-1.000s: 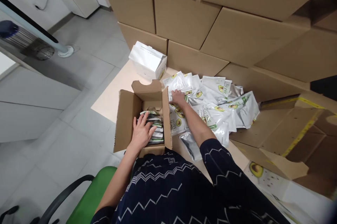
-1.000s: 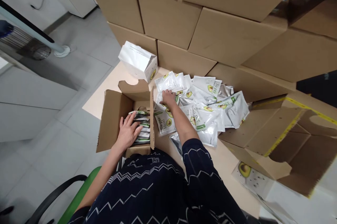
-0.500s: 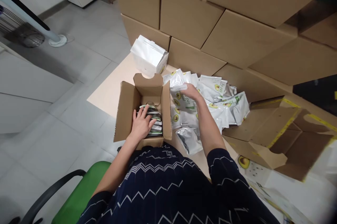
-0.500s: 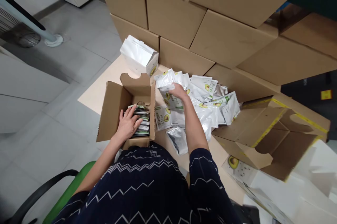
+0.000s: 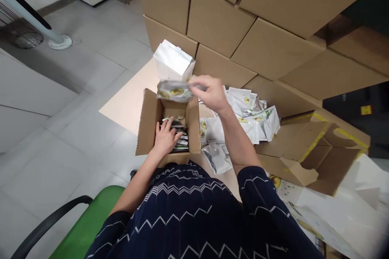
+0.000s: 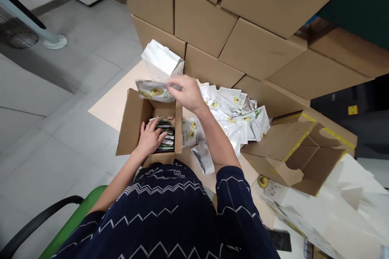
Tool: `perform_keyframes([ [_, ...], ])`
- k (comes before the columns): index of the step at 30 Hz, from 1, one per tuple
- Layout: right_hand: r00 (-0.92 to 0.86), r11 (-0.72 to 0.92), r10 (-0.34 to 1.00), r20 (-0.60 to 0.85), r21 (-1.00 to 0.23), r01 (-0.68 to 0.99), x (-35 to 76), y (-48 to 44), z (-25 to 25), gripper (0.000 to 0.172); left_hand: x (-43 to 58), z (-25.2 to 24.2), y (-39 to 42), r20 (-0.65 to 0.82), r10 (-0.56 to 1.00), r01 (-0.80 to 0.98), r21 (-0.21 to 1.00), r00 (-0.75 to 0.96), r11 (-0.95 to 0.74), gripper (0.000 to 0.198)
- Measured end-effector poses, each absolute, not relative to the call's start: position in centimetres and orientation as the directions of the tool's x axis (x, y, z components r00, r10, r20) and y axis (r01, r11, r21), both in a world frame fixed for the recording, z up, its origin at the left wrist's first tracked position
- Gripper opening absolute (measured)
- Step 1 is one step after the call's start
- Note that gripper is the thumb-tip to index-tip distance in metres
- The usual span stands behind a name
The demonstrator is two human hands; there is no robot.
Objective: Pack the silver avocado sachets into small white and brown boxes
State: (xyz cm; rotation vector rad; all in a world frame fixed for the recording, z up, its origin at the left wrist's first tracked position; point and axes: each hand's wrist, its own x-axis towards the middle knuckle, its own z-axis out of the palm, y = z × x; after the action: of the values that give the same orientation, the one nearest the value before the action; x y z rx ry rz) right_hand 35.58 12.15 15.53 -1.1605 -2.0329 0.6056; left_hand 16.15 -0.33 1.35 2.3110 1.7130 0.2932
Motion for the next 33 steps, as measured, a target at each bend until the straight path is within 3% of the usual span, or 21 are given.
perform_keyframes([
  [3,-0.526,0.473,0.849,0.043,-0.503,0.723,32.8,13.0,13.0,0.024,16.2,1.5,-0.4,0.015,0.959,0.905,0.325,0.284,-0.273,0.038],
  [6,-0.523,0.465,0.840,-0.140,-0.309,0.830,30.9,13.2,11.4,0.028,16.3,1.4,-0.4,0.019,0.963,0.898,0.358,0.267,-0.256,0.036],
  [10,-0.504,0.457,0.831,-0.237,-0.227,0.860,29.6,13.3,10.7,0.033,16.3,1.1,-0.4,0.028,0.965,0.890,0.379,0.261,-0.252,0.036],
  [16,-0.434,0.476,0.662,-0.610,-0.105,0.873,27.7,14.1,9.2,0.037,16.4,1.3,-0.3,0.004,0.962,0.901,0.350,0.271,-0.256,0.037],
  [23,-0.563,0.588,0.609,-0.559,-0.159,0.793,27.3,13.7,9.4,0.035,16.2,1.4,-0.3,0.027,0.969,0.903,0.358,0.246,-0.239,0.036],
  [28,-0.533,0.573,0.586,-0.610,-0.153,0.805,27.8,13.4,9.6,0.040,16.3,1.5,-0.3,0.014,0.963,0.905,0.340,0.268,-0.257,0.039],
  [33,-0.552,0.574,0.571,-0.607,-0.185,0.798,28.1,13.2,9.7,0.034,16.5,1.8,0.0,-0.023,0.961,0.919,0.302,0.274,-0.255,0.042],
])
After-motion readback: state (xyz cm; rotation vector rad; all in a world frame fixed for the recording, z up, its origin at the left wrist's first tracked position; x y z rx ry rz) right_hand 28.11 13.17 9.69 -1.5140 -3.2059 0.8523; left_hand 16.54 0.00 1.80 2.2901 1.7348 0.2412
